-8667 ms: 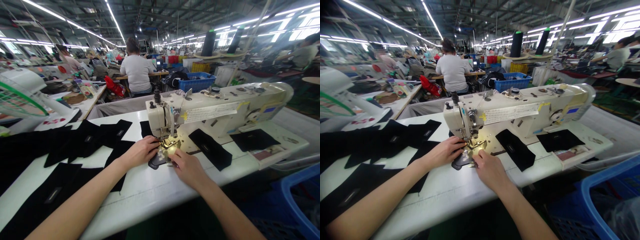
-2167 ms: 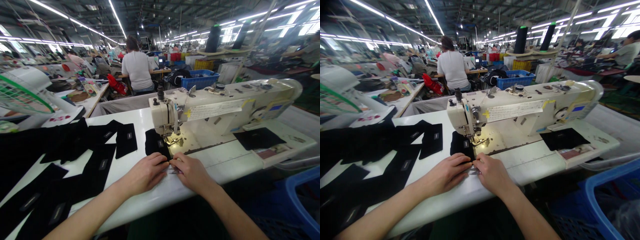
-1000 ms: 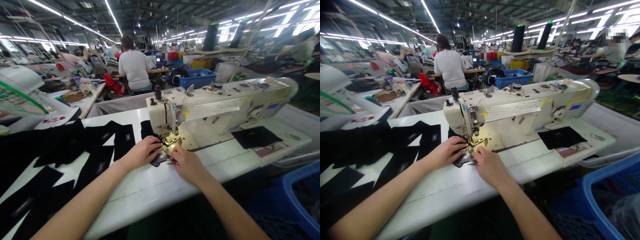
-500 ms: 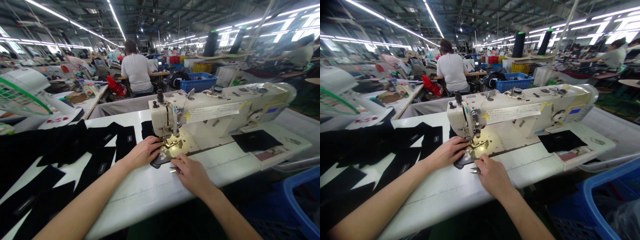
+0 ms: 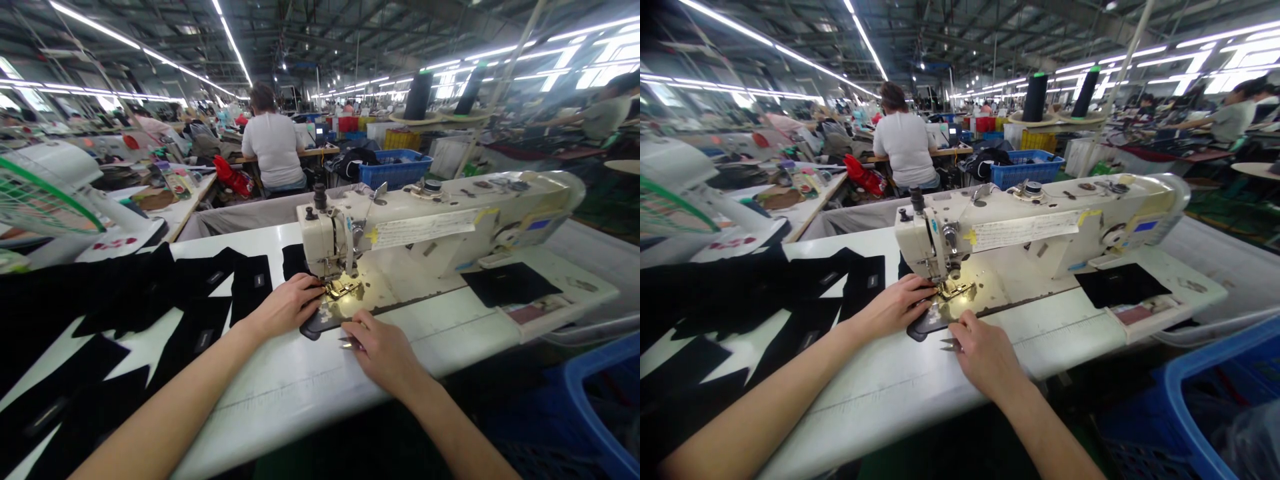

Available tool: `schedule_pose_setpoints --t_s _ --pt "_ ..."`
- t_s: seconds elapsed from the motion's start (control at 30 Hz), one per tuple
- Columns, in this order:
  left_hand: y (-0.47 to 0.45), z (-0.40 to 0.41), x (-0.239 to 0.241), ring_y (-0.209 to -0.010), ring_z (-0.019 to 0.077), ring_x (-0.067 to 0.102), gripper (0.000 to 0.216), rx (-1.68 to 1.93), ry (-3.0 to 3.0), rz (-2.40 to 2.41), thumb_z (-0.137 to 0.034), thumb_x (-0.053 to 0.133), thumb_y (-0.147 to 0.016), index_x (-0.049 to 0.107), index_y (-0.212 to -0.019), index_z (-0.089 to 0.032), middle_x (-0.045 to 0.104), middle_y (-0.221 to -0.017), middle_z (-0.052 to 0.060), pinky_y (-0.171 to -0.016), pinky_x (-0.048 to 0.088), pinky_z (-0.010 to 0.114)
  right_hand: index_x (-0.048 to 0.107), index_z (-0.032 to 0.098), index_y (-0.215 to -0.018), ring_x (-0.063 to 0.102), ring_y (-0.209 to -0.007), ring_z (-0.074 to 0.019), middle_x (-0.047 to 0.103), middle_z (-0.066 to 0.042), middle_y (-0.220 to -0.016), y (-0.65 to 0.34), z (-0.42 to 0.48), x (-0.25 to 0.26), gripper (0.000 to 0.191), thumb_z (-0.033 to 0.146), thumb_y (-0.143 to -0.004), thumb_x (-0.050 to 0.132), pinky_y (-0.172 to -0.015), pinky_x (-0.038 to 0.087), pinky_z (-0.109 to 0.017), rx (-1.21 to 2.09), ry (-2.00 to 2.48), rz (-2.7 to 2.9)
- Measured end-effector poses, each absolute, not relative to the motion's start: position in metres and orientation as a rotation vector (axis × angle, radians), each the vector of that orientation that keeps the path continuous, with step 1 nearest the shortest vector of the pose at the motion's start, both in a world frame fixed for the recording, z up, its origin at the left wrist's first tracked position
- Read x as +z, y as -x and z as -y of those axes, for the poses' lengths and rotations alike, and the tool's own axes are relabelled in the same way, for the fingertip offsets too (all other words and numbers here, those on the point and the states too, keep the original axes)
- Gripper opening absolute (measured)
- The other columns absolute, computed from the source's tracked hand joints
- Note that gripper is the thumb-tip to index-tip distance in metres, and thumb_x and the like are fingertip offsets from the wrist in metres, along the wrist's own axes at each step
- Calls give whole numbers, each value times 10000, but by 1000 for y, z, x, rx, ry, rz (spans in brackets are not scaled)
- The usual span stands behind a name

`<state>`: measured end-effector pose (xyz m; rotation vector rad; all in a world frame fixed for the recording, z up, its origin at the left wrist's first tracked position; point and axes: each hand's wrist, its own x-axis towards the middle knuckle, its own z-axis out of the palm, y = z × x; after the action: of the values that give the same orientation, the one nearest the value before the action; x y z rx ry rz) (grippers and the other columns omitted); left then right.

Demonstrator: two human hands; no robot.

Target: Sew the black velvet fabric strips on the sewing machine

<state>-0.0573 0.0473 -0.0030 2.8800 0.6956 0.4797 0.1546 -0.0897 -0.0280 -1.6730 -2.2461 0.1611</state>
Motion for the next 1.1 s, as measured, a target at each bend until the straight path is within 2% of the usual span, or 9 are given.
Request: schedule_pose_setpoints --t_s 0.13,0.27,0.47,0.6,0.7,0.83,0.97,1.1 --pt "57 -45 -3 -1121 240 574 325 489 -2871 -714 -270 446 -1005 685 -1204 -177 653 -1168 107 -1010 505 414 681 220 -1073 641 -757 -154 659 -31 -987 -153 91 -31 283 74 -848 587 -605 387 -245 124 1644 2225" --pt "59 -45 -5 -1163 242 555 337 481 -2865 -715 -279 430 -1008 678 -1211 -175 635 -1217 108 -1033 490 404 689 196 -944 633 -713 -158 657 -23 -829 -154 91 -32 128 158 -928 568 -613 386 -248 56 1602 2099" --pt "57 -64 -16 -1092 252 596 348 580 -2758 -775 -357 409 -1006 710 -1116 -219 668 -1129 79 -984 515 421 653 187 -825 598 -667 -139 649 -19 -731 -179 92 -22 201 211 -972 518 -649 400 -233 -95 1600 1810" --pt "50 -65 -19 -1084 277 598 300 635 -2723 -979 -334 429 -979 678 -1048 -182 655 -1103 105 -969 524 451 649 193 -821 585 -626 -127 643 -12 -711 -189 101 -18 233 235 -986 490 -616 395 -225 -96 1571 1764" --pt "47 -56 -19 -1266 309 506 305 596 -2795 -1125 -296 450 -971 631 -1148 -126 593 -1267 163 -1086 438 491 654 196 -850 612 -640 -129 655 -10 -720 -187 107 -26 231 238 -989 475 -627 417 -225 -63 1518 1833" --pt "51 -49 -22 -1401 288 411 369 370 -2802 -1134 -287 369 -1019 573 -1298 -156 521 -1442 140 -1176 325 518 652 198 -879 665 -683 -139 699 -25 -776 -182 108 -38 258 266 -1010 440 -637 451 -227 -27 1472 1906" --pt "66 -39 -25 -1466 310 327 462 319 -2757 -1200 -339 356 -1033 471 -1442 -157 412 -1555 143 -1190 296 525 650 215 -892 685 -693 -142 721 -22 -811 -183 112 -42 297 293 -1025 397 -630 474 -230 18 1461 1971" --pt "88 -19 -23 -1468 314 328 474 310 -2725 -1201 -359 397 -1026 475 -1456 -177 374 -1579 138 -1195 285 524 649 230 -903 684 -679 -151 722 -22 -823 -187 120 -52 299 345 -1022 400 -617 490 -237 36 1465 2015"
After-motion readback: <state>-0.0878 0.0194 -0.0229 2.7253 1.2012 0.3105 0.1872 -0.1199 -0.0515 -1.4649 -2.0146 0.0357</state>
